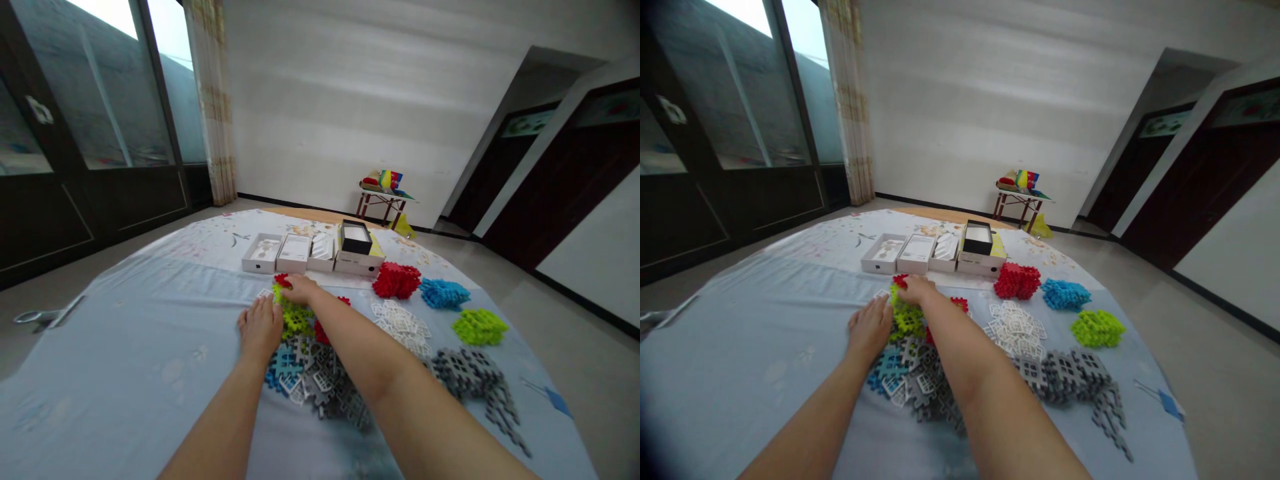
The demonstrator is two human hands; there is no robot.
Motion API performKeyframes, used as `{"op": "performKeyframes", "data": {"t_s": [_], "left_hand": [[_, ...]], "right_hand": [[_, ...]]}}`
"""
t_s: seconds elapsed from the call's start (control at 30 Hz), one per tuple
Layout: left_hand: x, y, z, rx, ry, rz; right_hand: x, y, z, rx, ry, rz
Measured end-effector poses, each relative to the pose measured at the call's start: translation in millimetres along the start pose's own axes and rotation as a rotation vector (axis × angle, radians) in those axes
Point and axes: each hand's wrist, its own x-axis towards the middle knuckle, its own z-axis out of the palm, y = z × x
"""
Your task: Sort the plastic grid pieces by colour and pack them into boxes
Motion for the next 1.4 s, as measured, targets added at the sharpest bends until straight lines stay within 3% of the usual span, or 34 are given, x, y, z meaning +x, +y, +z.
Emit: {"op": "performKeyframes", "data": {"t_s": [0.27, 0.43, 0.53, 0.63, 0.8, 0.93, 1.03, 1.13, 1.4], "left_hand": [[-3.3, 12.9, -10.0, -0.124, -0.094, 0.043], [-0.1, 11.3, -12.8, -0.128, -0.152, 0.117], [4.6, 6.8, -14.2, -0.155, -0.130, 0.073], [7.4, 4.3, -15.5, -0.180, -0.063, 0.020], [7.3, 4.4, -17.3, -0.207, 0.035, 0.018], [8.1, -1.1, -19.7, -0.177, 0.044, -0.039], [12.2, -11.4, -21.1, -0.142, 0.033, -0.119], [22.2, -23.0, -20.4, -0.075, -0.009, -0.114], [70.8, -26.7, -13.1, 0.106, -0.144, -0.079]], "right_hand": [[-38.6, 6.6, -12.9, 0.010, -0.120, -0.183], [-74.2, 19.0, -29.8, 0.001, -0.163, -0.199], [-94.4, 22.3, -39.1, 0.011, -0.156, -0.200], [-113.9, 24.9, -49.0, 0.052, -0.069, -0.205], [-153.7, 33.4, -61.6, 0.224, 0.277, -0.152], [-199.8, 37.2, -54.5, 0.405, 0.413, -0.029], [-235.9, 36.8, -39.3, 0.436, 0.404, 0.004], [-261.9, 36.2, -25.7, 0.409, 0.373, -0.012], [-270.6, 39.6, -18.9, 0.387, 0.332, -0.007]]}}
